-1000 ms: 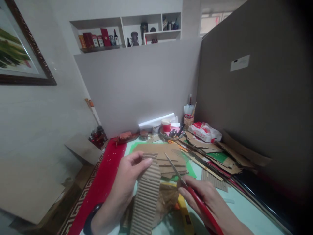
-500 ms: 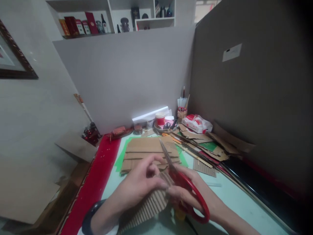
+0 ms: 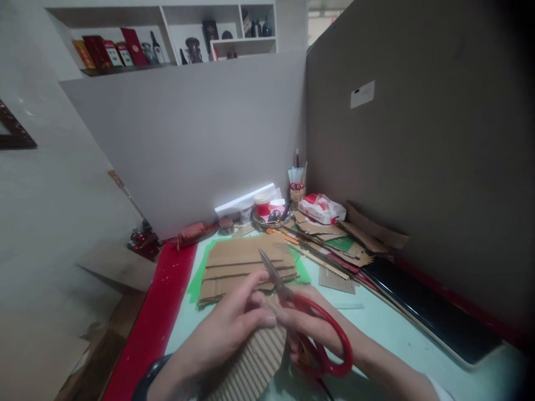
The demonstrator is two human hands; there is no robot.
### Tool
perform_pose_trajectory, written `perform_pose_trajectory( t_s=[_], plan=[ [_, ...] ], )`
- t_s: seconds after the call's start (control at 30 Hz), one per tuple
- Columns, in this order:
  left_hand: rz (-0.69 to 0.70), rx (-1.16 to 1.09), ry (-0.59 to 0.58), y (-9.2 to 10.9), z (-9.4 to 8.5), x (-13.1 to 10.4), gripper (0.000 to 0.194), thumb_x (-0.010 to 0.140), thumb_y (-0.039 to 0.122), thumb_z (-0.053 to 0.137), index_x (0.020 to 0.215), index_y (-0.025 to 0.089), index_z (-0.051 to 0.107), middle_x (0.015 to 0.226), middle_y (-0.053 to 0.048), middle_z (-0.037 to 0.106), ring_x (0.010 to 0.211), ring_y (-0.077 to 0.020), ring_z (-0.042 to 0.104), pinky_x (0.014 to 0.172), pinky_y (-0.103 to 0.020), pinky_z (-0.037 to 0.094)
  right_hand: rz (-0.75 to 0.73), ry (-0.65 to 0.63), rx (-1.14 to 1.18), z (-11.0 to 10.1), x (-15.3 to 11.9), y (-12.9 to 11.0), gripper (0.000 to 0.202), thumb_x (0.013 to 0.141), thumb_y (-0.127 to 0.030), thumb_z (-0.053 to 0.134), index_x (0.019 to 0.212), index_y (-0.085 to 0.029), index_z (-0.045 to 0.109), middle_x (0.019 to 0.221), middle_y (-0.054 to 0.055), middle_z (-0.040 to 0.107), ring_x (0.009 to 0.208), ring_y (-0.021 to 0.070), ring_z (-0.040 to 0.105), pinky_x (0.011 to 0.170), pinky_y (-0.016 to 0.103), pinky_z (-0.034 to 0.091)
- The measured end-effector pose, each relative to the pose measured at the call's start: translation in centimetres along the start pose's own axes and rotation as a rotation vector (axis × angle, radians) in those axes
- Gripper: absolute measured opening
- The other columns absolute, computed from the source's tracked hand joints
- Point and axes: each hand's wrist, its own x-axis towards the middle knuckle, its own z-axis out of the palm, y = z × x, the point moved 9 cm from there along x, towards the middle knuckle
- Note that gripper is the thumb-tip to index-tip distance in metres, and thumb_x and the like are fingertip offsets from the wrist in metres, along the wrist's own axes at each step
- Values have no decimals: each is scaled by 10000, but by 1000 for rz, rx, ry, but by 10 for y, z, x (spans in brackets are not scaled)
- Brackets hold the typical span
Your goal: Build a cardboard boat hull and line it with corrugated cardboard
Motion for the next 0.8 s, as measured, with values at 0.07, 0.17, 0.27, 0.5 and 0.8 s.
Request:
perform_pose_trajectory(
  t_s=[0.07, 0.17, 0.27, 0.5, 0.8],
  plan=[
    [7, 9, 9, 0, -1, 0, 471, 868, 204, 612, 1312, 341, 531, 862, 54, 647, 895, -160, 633, 861, -290, 424, 9, 7, 12, -1, -1, 5, 409, 854, -576, 638, 920, -175, 587, 533, -29, 602, 453, 125, 594, 422, 183, 462],
    [94, 127, 193, 13, -21, -1, 412, 826, 227, 660, 1229, 295, 607, 890, 18, 665, 883, -191, 641, 844, -314, 456, -22, 107, 56, -12, 1, 9, 445, 810, -606, 670, 893, -183, 555, 501, -38, 585, 432, 133, 583, 392, 187, 442],
    [201, 255, 495, 35, -48, -15, 243, 831, 317, 670, 1062, 243, 664, 990, -27, 674, 959, -204, 608, 879, -309, 436, -120, 316, 136, -35, 3, 6, 439, 814, -621, 643, 813, -212, 482, 503, -67, 543, 446, 119, 568, 434, 199, 452],
    [-40, -133, 216, -14, -3, 4, 473, 696, 602, 755, 732, 131, 764, 540, -42, 639, 454, -103, 510, 428, -203, 344, -315, 636, 177, -66, -7, -14, 420, 848, -606, 609, 800, -215, 465, 508, -46, 584, 429, 112, 531, 457, 225, 446],
    [145, -692, 256, -20, 3, 25, 434, 630, 384, 883, 993, 202, 730, 900, -42, 707, 744, -136, 627, 639, -224, 488, -271, 480, 98, -37, -11, -24, 445, 858, -638, 589, 807, -212, 470, 540, -40, 584, 433, 120, 537, 451, 235, 460]
  ],
)
